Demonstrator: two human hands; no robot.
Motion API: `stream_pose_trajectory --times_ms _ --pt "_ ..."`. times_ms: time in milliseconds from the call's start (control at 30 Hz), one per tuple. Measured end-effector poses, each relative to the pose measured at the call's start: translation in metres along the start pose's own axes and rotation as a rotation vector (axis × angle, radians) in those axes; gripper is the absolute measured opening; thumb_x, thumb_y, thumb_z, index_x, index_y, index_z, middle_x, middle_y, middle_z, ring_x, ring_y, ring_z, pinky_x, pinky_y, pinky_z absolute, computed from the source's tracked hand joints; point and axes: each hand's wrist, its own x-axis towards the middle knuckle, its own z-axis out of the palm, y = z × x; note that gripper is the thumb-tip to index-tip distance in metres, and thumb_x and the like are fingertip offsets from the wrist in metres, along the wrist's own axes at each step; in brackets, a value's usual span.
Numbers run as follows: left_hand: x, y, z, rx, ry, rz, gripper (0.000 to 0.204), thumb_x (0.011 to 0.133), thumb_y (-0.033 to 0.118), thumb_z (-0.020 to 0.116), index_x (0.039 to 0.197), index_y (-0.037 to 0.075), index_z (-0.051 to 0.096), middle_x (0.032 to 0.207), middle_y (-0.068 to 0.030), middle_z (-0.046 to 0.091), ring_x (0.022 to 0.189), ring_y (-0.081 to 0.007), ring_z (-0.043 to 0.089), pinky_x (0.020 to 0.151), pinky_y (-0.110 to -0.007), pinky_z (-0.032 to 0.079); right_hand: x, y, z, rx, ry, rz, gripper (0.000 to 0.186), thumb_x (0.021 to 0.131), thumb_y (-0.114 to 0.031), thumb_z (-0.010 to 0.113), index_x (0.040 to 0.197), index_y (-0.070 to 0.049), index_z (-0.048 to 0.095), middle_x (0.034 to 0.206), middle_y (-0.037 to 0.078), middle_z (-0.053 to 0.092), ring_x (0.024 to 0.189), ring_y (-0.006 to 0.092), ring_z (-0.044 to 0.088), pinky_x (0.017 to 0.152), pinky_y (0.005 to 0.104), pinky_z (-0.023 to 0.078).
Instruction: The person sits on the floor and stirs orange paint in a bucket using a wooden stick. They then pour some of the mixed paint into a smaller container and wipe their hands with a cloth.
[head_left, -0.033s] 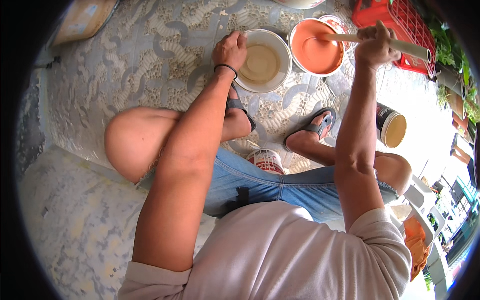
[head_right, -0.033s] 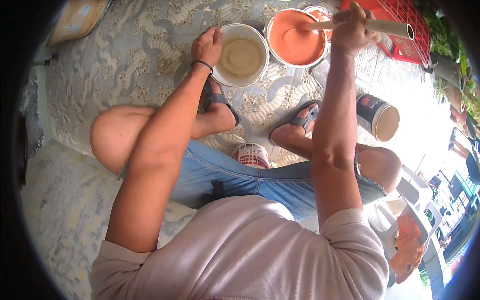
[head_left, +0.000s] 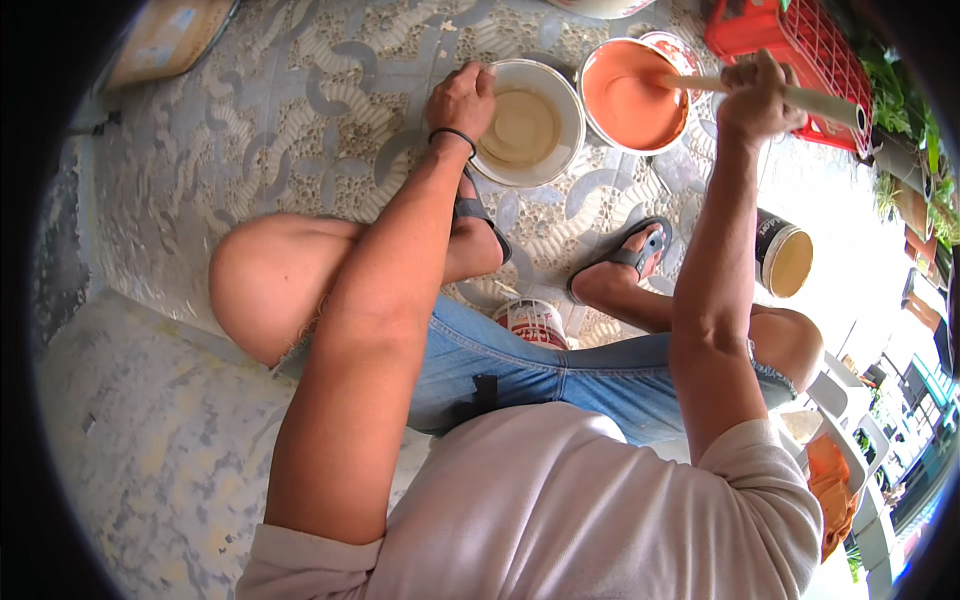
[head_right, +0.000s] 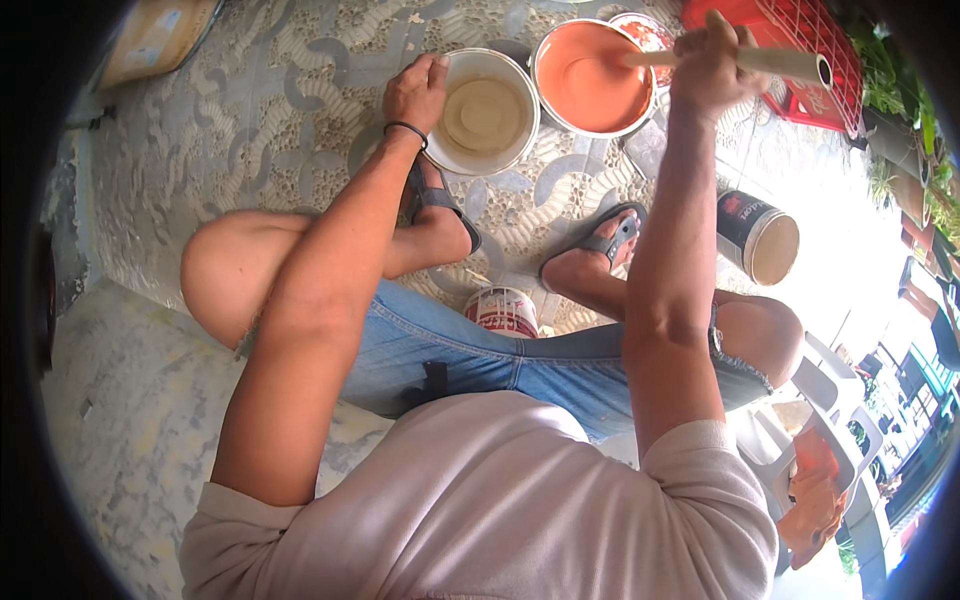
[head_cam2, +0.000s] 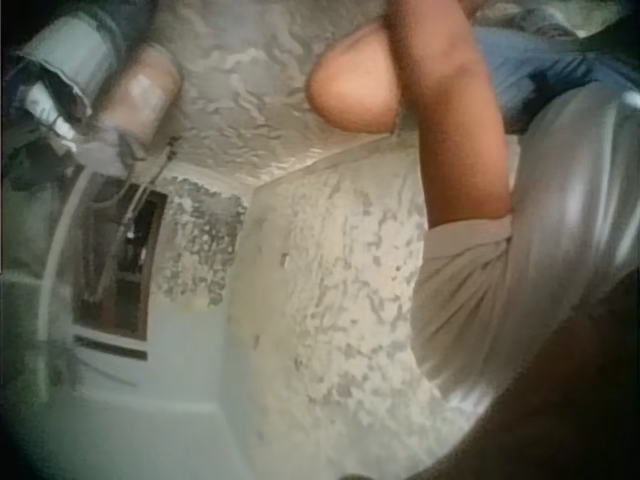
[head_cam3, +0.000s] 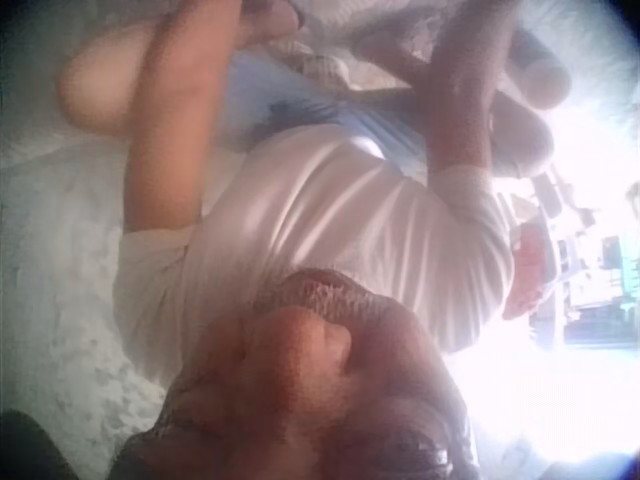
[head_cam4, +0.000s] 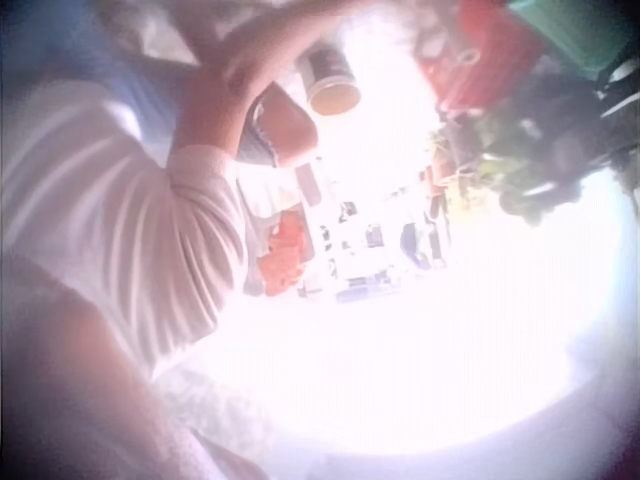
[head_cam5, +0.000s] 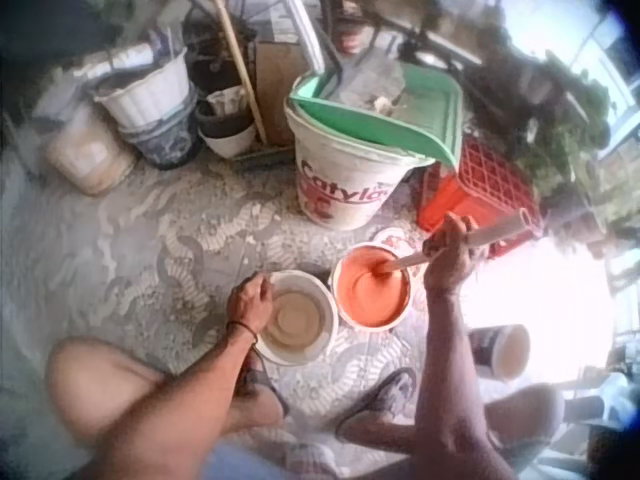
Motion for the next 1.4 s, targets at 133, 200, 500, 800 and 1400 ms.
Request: stream_pose_trajectory --times_ms 133,200,500,800,1400 --pt "-0.001 -0.010 0.000 -0.003 0.030 0.000 0.030 0.100 0.042 0.056 0.112 0.019 0.070 0.108 -0.0150 0.074 0.102 -0.0411 0.069 0.086 -0.053 0.055 -0.027 -0.015 -0.012 0.053 0.066 0.189 0.024 0.085 0.006 0.062 0.065 -0.001 0.053 0.053 0.003 0.045 0.041 0.0106 0.040 0.039 0.0296 0.033" --pt "0.002 -0.007 -0.001 -0.020 0.011 -0.013 0.030 0.100 0.042 0.055 0.112 0.019 0.070 0.107 -0.0149 0.074 0.102 -0.0411 0.069 0.086 -0.053 0.055 -0.037 -0.017 0.008 0.100 0.093 0.243 0.026 0.085 0.005 0.063 0.064 -0.003 0.051 0.053 0.003 0.045 0.040 0.0115 0.041 0.038 0.0305 0.034" --pt "0.007 0.000 0.000 -0.018 0.008 -0.007 0.032 0.101 0.044 0.054 0.111 0.019 0.070 0.108 -0.0153 0.074 0.102 -0.0413 0.069 0.087 -0.053 0.055 0.006 0.001 0.006 -0.009 0.012 0.061 0.032 0.085 0.005 0.061 0.060 -0.008 0.045 0.052 0.002 0.040 0.040 0.0133 0.040 0.039 0.0324 0.036" --pt "0.008 -0.002 0.001 -0.043 0.004 -0.009 0.032 0.100 0.043 0.054 0.114 0.019 0.071 0.108 -0.0159 0.074 0.103 -0.0418 0.069 0.087 -0.052 0.055 -0.006 0.022 0.000 0.081 0.053 0.089 0.024 0.085 0.002 0.064 0.065 -0.004 0.053 0.052 0.007 0.052 0.038 0.0159 0.048 0.036 0.0334 0.041" --pt "0.009 0.003 0.002 0.007 -0.010 -0.013 0.035 0.102 0.045 0.052 0.113 0.017 0.070 0.109 -0.0170 0.074 0.101 -0.0421 0.069 0.087 -0.053 0.055 0.014 0.008 -0.041 0.017 0.283 0.035 0.027 0.082 0.000 0.055 0.059 -0.008 0.044 0.048 0.006 0.046 0.036 0.0182 0.048 0.038 0.0338 0.042"
